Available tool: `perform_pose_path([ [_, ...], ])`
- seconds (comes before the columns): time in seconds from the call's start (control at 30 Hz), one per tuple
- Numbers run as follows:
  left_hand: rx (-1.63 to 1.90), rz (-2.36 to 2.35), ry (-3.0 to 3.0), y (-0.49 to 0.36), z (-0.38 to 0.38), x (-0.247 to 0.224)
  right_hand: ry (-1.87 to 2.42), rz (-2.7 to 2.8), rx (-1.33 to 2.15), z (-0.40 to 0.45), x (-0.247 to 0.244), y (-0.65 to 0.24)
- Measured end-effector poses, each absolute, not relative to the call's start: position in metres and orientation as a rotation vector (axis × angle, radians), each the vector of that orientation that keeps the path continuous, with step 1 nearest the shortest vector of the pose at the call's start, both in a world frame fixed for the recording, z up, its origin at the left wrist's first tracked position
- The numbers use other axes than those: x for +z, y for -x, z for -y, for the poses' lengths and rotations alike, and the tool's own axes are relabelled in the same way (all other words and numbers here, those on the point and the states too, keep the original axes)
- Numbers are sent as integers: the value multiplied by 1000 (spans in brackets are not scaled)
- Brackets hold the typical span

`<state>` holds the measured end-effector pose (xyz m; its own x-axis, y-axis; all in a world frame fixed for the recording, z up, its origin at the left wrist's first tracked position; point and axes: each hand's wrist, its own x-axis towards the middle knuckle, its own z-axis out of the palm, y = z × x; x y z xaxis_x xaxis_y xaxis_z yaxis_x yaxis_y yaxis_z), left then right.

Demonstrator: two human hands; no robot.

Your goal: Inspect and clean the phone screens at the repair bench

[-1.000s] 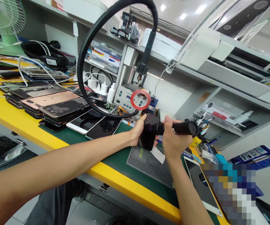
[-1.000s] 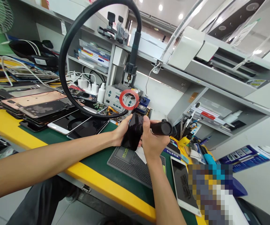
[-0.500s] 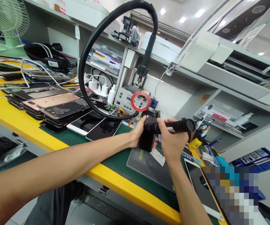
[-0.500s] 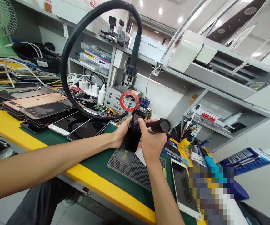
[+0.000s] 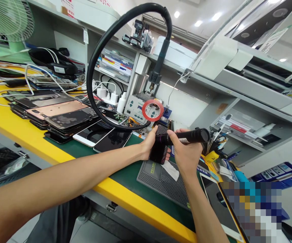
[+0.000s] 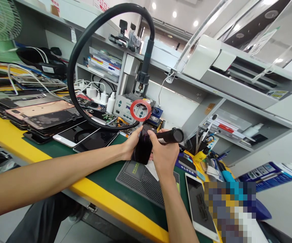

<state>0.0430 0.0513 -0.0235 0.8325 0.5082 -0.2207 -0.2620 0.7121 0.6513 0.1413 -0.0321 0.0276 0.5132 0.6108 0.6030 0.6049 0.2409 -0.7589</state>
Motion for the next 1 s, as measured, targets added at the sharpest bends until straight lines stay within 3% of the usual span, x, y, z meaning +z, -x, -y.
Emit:
perform_pose_path([
  [0.73,437,-440,-622,-44,-55,-25,1407,1207,239,33,34,-147],
  [1.0,413,-470,-647,-40,-48,-16,1402,1250,130,28,28,-160],
])
